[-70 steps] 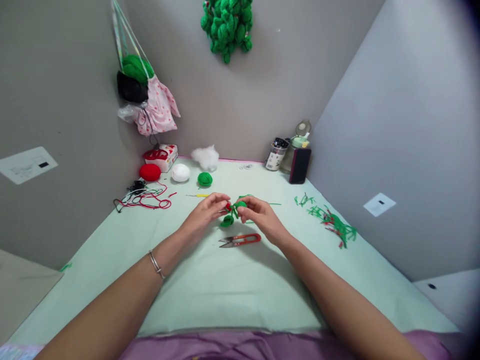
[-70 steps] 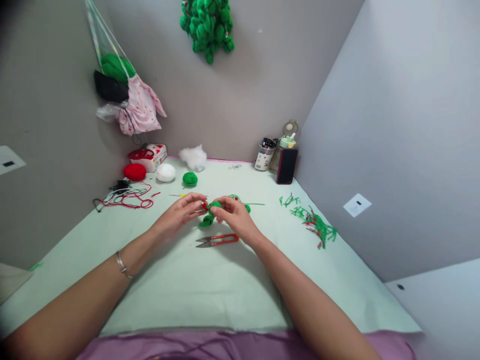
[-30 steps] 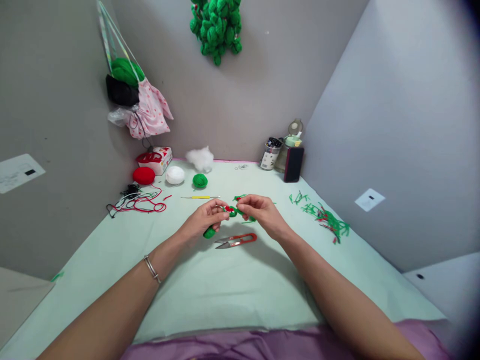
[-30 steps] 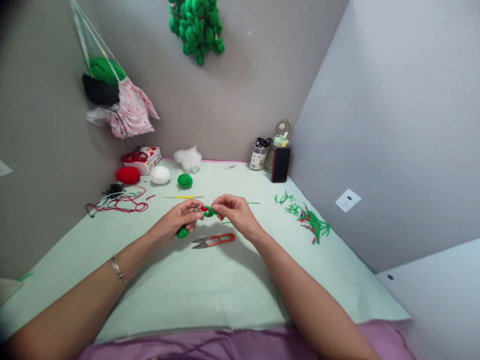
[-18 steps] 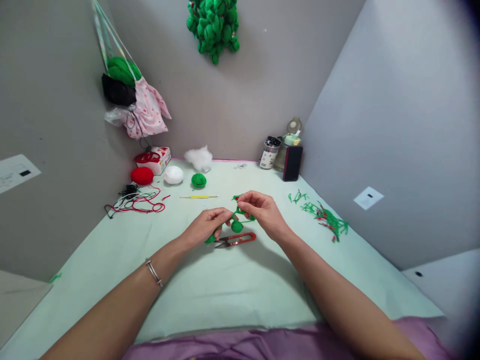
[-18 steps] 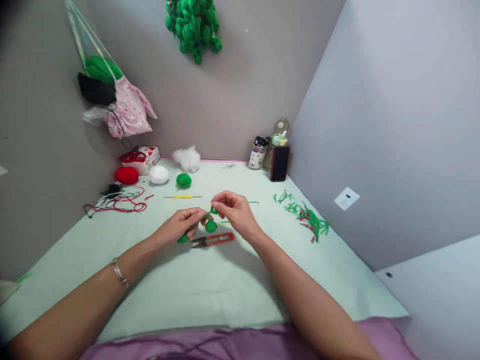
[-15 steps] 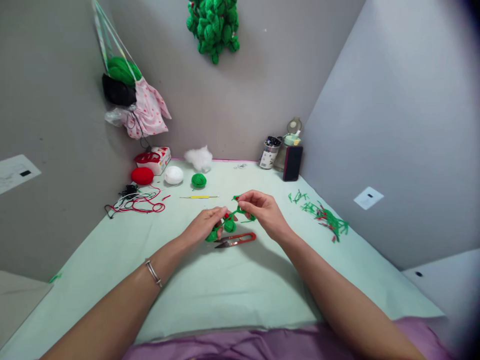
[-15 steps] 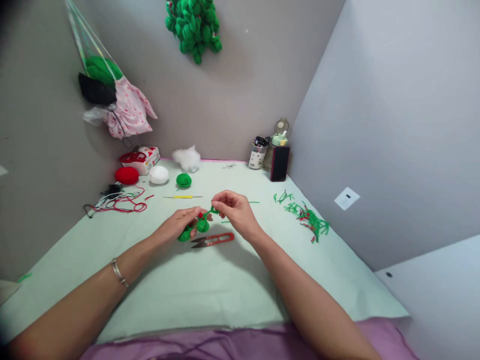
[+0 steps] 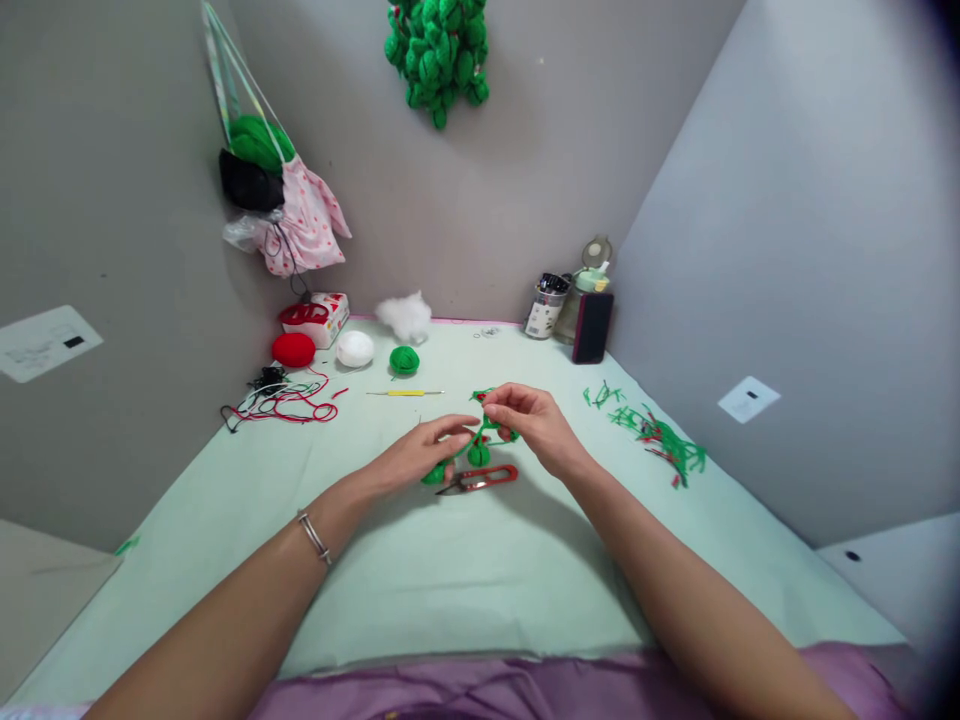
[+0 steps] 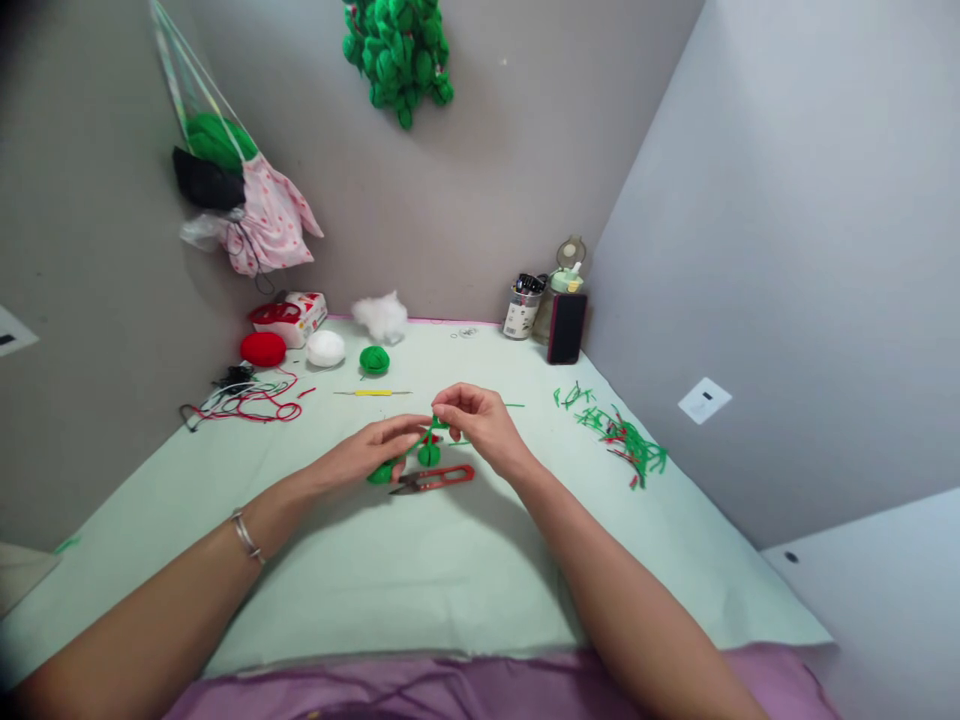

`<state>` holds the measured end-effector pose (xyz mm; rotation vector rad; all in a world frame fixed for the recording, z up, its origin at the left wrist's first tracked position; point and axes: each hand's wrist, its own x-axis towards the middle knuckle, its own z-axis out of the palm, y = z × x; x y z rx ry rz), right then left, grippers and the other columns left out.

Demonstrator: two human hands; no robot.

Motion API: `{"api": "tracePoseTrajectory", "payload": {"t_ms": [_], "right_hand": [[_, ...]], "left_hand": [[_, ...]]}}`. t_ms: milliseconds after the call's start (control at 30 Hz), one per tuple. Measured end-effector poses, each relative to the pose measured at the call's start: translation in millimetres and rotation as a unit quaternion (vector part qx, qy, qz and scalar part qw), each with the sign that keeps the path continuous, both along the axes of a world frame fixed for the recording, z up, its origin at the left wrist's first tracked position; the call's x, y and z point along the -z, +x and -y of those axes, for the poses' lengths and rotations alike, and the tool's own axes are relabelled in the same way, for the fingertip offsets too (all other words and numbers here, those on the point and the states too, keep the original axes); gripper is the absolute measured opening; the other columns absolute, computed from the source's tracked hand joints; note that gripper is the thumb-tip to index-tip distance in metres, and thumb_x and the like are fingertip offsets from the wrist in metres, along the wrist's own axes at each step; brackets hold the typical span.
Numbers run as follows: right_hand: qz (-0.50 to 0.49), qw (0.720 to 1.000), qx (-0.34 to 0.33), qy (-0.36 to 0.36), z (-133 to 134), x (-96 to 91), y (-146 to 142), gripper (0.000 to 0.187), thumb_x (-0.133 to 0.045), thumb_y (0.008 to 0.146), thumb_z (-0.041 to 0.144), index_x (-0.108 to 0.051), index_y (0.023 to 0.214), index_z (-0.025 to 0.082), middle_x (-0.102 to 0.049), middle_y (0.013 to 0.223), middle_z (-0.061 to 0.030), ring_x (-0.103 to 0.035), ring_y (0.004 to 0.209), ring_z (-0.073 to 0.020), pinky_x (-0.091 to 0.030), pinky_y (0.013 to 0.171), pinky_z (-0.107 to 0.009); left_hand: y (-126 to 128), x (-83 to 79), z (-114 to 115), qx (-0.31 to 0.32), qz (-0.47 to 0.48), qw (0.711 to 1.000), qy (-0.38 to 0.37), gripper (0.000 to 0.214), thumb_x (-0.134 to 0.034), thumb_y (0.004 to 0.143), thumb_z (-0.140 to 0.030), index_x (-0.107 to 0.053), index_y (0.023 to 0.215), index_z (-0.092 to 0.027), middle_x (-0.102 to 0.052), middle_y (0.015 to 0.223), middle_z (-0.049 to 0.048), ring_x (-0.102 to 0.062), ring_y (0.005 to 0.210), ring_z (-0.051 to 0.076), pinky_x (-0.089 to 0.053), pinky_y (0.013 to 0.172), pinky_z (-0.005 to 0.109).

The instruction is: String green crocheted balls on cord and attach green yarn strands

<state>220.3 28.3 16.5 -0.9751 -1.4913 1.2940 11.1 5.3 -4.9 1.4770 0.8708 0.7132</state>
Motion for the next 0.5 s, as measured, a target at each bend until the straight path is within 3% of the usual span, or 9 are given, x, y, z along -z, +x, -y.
{"api": "tracePoseTrajectory", "payload": {"t_ms": [133,233,300,400,500], "right_hand": [[0.052,0.998,-0.016,-0.016,-8.1,9.0,4.9,0.030,-0.079,0.071,0.043,-0.068,0.079,0.016,-0.060,0.066,0.0021,-0.048,0.052,-0.0083,-0.040,0.052,-0.024],[0.119,0.987,-0.098,-0.036,-10.7,17.0,6.2,0.028,-0.075,0.073,0.042,-0.069,0.077,0.015,-0.058,0.064,0.0017,-0.047,0.053,-0.0092,-0.040,0.053,-0.024],[0.166,0.979,-0.120,-0.024,-12.1,22.0,6.3,0.025,-0.071,0.077,0.041,-0.070,0.077,0.016,-0.056,0.061,0.0018,-0.044,0.052,-0.0097,-0.037,0.051,-0.024],[0.205,0.977,-0.038,0.049,-16.6,27.3,7.8,0.023,-0.067,0.079,0.040,-0.071,0.075,0.018,-0.057,0.062,0.0007,-0.042,0.054,-0.0113,-0.033,0.052,-0.024],[0.214,0.969,0.073,0.098,-23.7,28.4,13.1,0.023,-0.066,0.079,0.040,-0.071,0.075,0.018,-0.059,0.063,0.0001,-0.042,0.056,-0.0128,-0.033,0.055,-0.026]], "left_hand": [[-17.9,-2.3,-12.6,-0.048,-0.021,0.998,0.017,0.046,-0.059,0.089,-0.058,-0.064,0.112,-0.019,-0.072,0.104,0.0098,-0.067,0.070,0.016,-0.047,0.066,0.029],[-34.5,0.4,-25.3,-0.052,-0.046,0.997,0.037,0.046,-0.059,0.087,-0.059,-0.066,0.101,-0.015,-0.073,0.092,0.0115,-0.070,0.080,0.023,-0.050,0.074,0.034],[-43.2,5.1,-32.3,-0.103,-0.090,0.986,0.094,0.037,-0.062,0.085,-0.053,-0.068,0.092,-0.016,-0.072,0.084,0.0081,-0.068,0.079,0.022,-0.049,0.076,0.033],[-48.3,13.3,-36.7,-0.180,-0.247,0.934,0.182,0.022,-0.063,0.082,-0.042,-0.070,0.084,-0.021,-0.069,0.079,0.0034,-0.062,0.076,0.021,-0.043,0.071,0.031],[-44.3,18.6,-35.2,-0.207,-0.344,0.891,0.210,0.019,-0.064,0.081,-0.041,-0.069,0.082,-0.023,-0.070,0.087,0.0034,-0.061,0.080,0.022,-0.039,0.069,0.031]]}}
